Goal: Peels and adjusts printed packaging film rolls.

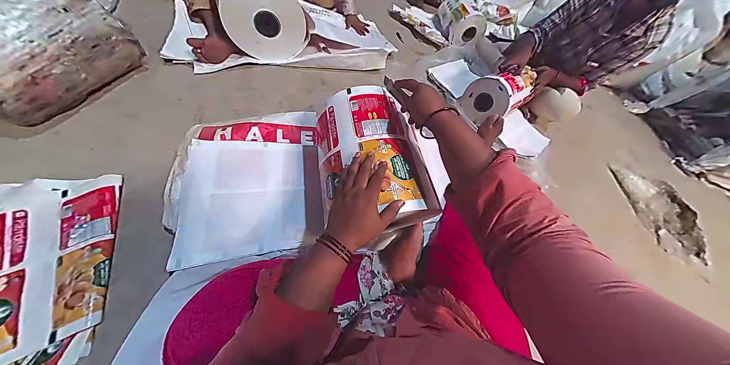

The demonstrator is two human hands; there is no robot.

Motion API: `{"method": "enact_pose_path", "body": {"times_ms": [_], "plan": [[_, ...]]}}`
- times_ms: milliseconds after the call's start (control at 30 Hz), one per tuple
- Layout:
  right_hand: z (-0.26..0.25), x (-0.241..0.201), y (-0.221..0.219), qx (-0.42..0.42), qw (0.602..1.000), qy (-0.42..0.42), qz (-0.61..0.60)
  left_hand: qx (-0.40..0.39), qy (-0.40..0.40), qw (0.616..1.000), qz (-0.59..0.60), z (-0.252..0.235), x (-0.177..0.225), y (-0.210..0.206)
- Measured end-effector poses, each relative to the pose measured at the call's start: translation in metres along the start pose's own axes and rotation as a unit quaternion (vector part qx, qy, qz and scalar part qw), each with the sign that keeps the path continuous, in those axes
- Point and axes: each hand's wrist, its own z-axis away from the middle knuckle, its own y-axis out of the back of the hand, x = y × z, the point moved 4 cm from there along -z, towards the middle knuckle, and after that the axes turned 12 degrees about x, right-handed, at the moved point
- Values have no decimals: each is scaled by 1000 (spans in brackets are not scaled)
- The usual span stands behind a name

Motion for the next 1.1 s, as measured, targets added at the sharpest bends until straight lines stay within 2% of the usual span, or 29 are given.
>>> {"method": "enact_pose_path", "body": {"times_ms": [233,800,1100], "plan": [[-6,-5,-4,9,1000,-21,10,14,5,1000,16,2,-2,-1],[-6,-10,-8,-10,998,12,60,6,3,1000,5,0,0,1],[2,-19,0,-52,994,24,92,14,0,1000,9,-1,0,2]]}}
